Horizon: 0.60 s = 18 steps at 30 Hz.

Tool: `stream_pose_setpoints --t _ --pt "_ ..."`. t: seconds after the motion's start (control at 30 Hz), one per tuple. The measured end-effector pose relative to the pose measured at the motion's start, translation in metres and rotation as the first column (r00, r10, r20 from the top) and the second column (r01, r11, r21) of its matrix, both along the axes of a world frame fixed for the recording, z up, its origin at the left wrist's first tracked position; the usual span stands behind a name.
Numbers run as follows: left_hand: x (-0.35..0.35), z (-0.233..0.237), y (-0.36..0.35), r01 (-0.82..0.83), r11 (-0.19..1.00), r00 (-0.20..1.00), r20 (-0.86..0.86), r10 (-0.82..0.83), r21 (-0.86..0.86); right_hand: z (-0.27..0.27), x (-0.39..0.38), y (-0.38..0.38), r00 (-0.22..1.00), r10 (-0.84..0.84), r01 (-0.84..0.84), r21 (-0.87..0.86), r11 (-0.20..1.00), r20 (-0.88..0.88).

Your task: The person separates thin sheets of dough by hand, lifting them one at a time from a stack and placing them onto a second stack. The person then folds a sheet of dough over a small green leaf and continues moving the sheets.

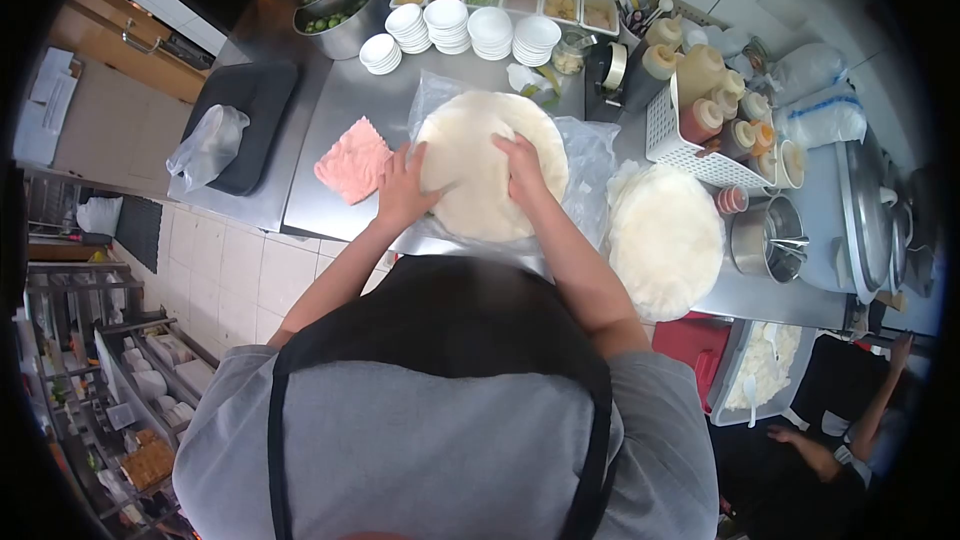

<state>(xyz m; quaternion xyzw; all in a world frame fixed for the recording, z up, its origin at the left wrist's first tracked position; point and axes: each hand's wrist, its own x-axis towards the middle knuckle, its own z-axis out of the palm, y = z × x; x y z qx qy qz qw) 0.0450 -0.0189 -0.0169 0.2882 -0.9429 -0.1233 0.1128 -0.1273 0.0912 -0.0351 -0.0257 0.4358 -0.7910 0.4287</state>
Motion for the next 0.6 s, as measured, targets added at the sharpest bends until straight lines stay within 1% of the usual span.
stream_pose_setpoints --t 0.03,0.07,0.1,0.13,0.17,0.2,0.23,0.27,0.3,0.37,0.4,0.43,0.47,0.5,0.53,0.57,0.6 --pt "-0.008 -0.005 -0.004 0.0 1.0 1.0 -0.006 0.0 -0.005 0.0 -0.006 -0.001 0.993 0.085 -0.08 0.074 0.994 -0.077" --pt "-0.016 -0.016 -0.008 0.148 0.989 0.983 -0.112 -0.147 -0.004 -0.003 -0.008 -0.001 0.974 0.176 -0.154 0.158 0.975 -0.14" --pt "-0.021 -0.019 -0.011 0.291 0.957 0.933 -0.217 -0.288 -0.021 -0.005 -0.012 -0.003 0.973 0.179 -0.156 0.155 0.975 -0.143" --pt "-0.024 -0.023 -0.011 0.288 0.957 0.933 -0.219 -0.287 -0.026 -0.006 -0.016 -0.006 0.89 0.27 -0.121 0.381 0.916 -0.366" --pt "-0.028 -0.021 -0.011 0.321 0.946 0.92 -0.251 -0.3 0.047 -0.001 -0.02 -0.011 0.746 0.391 -0.018 0.57 0.821 -0.539" --pt "-0.032 -0.019 -0.013 0.359 0.926 0.905 -0.284 -0.316 0.116 0.005 -0.025 -0.017 0.743 0.383 -0.011 0.563 0.827 -0.548" --pt "-0.032 -0.018 -0.013 0.366 0.924 0.902 -0.286 -0.323 0.11 0.009 -0.027 -0.023 0.551 0.532 0.037 0.656 0.754 -0.642" --pt "-0.032 -0.014 -0.012 0.364 0.927 0.907 -0.261 -0.332 0.086 0.016 -0.031 -0.03 0.328 0.663 0.118 0.726 0.678 -0.673" --pt "-0.031 -0.012 -0.01 0.361 0.93 0.912 -0.233 -0.337 0.067 0.015 -0.031 -0.037 0.329 0.66 0.128 0.724 0.678 -0.676" --pt "-0.03 -0.016 -0.01 0.371 0.927 0.904 -0.249 -0.346 0.059 0.008 -0.03 -0.051 0.215 0.685 0.207 0.718 0.665 -0.696" --pt "-0.028 -0.02 -0.009 0.372 0.926 0.902 -0.259 -0.345 0.06 0.003 -0.031 -0.053 0.221 0.685 0.213 0.72 0.661 -0.694" --pt "-0.027 -0.025 -0.008 0.379 0.924 0.898 -0.264 -0.351 0.061 -0.002 -0.034 -0.053 0.263 0.657 0.22 0.707 0.672 -0.706" --pt "-0.028 -0.028 -0.006 0.356 0.934 0.905 -0.25 -0.345 -0.001 -0.003 -0.039 -0.052 0.303 0.628 0.229 0.694 0.682 -0.717" --pt "-0.028 -0.031 -0.004 0.332 0.941 0.912 -0.236 -0.336 -0.059 -0.005 -0.044 -0.045 0.304 0.631 0.235 0.698 0.676 -0.713" --pt "-0.03 -0.036 -0.003 0.334 0.941 0.911 -0.24 -0.337 -0.052 -0.006 -0.052 -0.033 0.418 0.509 0.293 0.643 0.708 -0.752" --pt "-0.03 -0.037 -0.002 0.323 0.943 0.908 -0.254 -0.334 -0.086 -0.007 -0.057 -0.022 0.518 0.37 0.354 0.587 0.728 -0.771" --pt "-0.029 -0.037 -0.002 0.311 0.942 0.905 -0.265 -0.333 -0.124 0.008 -0.055 -0.008 0.674 0.197 0.347 0.541 0.766 -0.712"
